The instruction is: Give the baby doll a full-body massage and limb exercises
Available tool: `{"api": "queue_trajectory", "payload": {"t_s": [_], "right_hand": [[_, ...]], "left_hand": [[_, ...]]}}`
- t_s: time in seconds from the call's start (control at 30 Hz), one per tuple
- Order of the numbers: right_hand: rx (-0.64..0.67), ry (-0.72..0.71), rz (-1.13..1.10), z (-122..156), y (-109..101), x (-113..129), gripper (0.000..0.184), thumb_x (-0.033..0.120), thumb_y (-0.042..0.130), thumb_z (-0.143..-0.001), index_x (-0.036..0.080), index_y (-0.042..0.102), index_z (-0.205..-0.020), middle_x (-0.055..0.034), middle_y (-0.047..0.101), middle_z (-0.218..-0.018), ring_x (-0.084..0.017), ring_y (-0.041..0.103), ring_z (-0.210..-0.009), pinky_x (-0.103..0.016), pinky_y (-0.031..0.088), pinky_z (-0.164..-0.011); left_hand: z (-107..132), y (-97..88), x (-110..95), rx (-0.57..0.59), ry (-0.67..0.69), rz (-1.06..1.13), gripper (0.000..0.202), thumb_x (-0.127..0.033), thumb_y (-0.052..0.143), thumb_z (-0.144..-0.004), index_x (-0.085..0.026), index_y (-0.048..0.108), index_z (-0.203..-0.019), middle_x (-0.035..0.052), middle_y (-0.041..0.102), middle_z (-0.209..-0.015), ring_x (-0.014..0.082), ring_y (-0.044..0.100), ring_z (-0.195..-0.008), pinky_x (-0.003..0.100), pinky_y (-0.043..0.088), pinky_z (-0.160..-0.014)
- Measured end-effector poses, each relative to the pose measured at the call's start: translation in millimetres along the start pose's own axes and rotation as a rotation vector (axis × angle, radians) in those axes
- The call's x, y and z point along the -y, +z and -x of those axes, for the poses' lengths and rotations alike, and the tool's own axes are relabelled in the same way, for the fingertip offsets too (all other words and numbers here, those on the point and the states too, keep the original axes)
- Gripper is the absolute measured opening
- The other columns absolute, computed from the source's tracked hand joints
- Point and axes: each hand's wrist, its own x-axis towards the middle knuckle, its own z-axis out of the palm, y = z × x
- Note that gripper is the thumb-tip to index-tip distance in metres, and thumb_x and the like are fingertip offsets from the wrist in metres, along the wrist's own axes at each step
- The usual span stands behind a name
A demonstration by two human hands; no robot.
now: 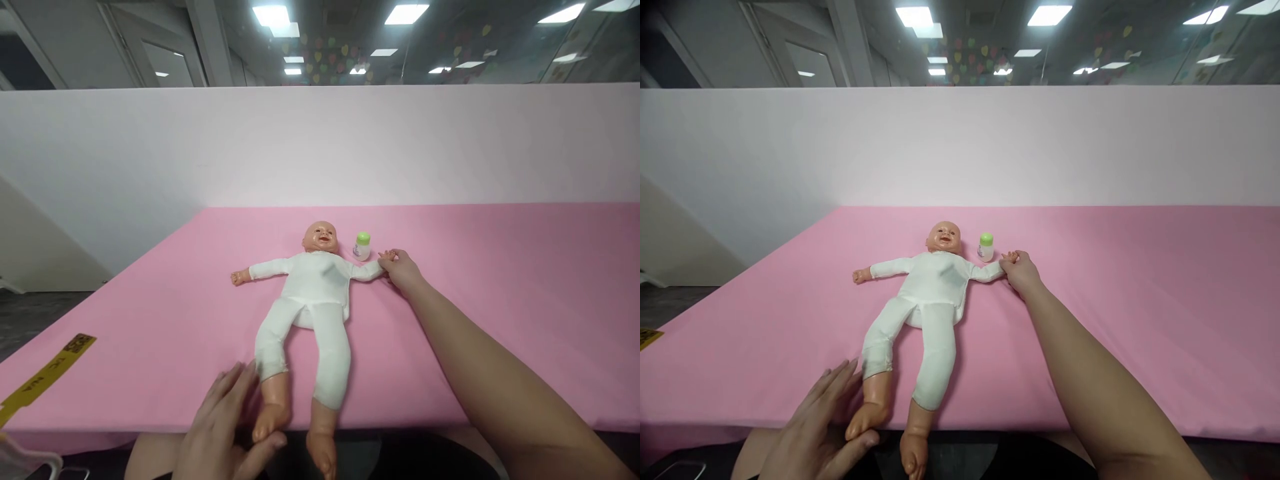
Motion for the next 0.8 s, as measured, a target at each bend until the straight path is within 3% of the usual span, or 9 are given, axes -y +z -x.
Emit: {"api": "queue_trajectory", "payload": {"t_s": [0.13,0.33,0.43,0.5,0.6,0.8], "right_hand": [[0.015,0.014,-0.047,-0.1,3.5,0.8,0.075,0.036,0.08,-0.078,0.023,0.05,-0.145,-0.0123,0.073,-0.116,-0.019,0.067,-0.064,-0.03,0.055,-0.05],[-0.013,-0.009,-0.145,-1.2,5.7,-1.6,0.069,0.033,0.081,-0.079,0.024,0.051,-0.141,-0.0124,0.071,-0.127,-0.016,0.066,-0.063,-0.03,0.059,-0.052],[-0.013,-0.047,-0.2,0.4,8.0,-0.5,0.066,0.033,0.081,-0.081,0.025,0.051,-0.139,-0.0121,0.071,-0.127,-0.018,0.068,-0.068,-0.029,0.059,-0.053],[0.006,-0.072,-0.256,2.2,9.3,1.2,0.066,0.034,0.081,-0.081,0.026,0.051,-0.139,-0.0118,0.071,-0.125,-0.018,0.068,-0.07,-0.028,0.058,-0.051],[0.043,-0.079,-0.312,5.3,10.3,4.4,0.067,0.033,0.081,-0.081,0.027,0.05,-0.14,-0.0113,0.072,-0.122,-0.017,0.066,-0.066,-0.027,0.055,-0.049],[0.033,-0.1,-0.276,8.2,10.5,6.3,0.066,0.033,0.081,-0.082,0.026,0.052,-0.141,-0.0118,0.073,-0.12,-0.018,0.066,-0.065,-0.027,0.055,-0.049]], "left_hand": [[6.1,-5.2,-2.3,0.038,-0.047,0.031,0.071,-0.048,0.074,-0.084,-0.047,0.05,-0.151,0.0055,0.074,-0.132,0.0404,0.069,-0.124,0.065,0.058,-0.104],[1.8,-6.7,-19.6,-0.066,-0.243,0.302,0.066,-0.04,0.073,-0.086,-0.047,0.053,-0.149,0.0049,0.077,-0.125,0.0323,0.078,-0.105,0.042,0.07,-0.084],[-8.2,-12.9,-24.8,-0.128,-0.324,0.372,0.059,-0.042,0.079,-0.081,-0.045,0.065,-0.139,0.0023,0.081,-0.116,0.0311,0.08,-0.095,0.039,0.071,-0.079],[-16.7,-18.8,-28.4,-0.105,-0.363,0.42,0.053,-0.044,0.081,-0.079,-0.04,0.072,-0.131,0.0015,0.082,-0.108,0.0302,0.081,-0.091,0.037,0.071,-0.077],[-26.6,-26.4,-34.7,-0.031,-0.383,0.487,0.047,-0.047,0.082,-0.078,-0.035,0.078,-0.124,0.0029,0.083,-0.105,0.0303,0.081,-0.091,0.036,0.07,-0.077],[-21.1,-32.4,-37.8,-0.009,-0.298,0.506,0.042,-0.048,0.086,-0.072,-0.039,0.083,-0.113,0.0042,0.083,-0.101,0.0331,0.081,-0.088,0.04,0.071,-0.075]]}}
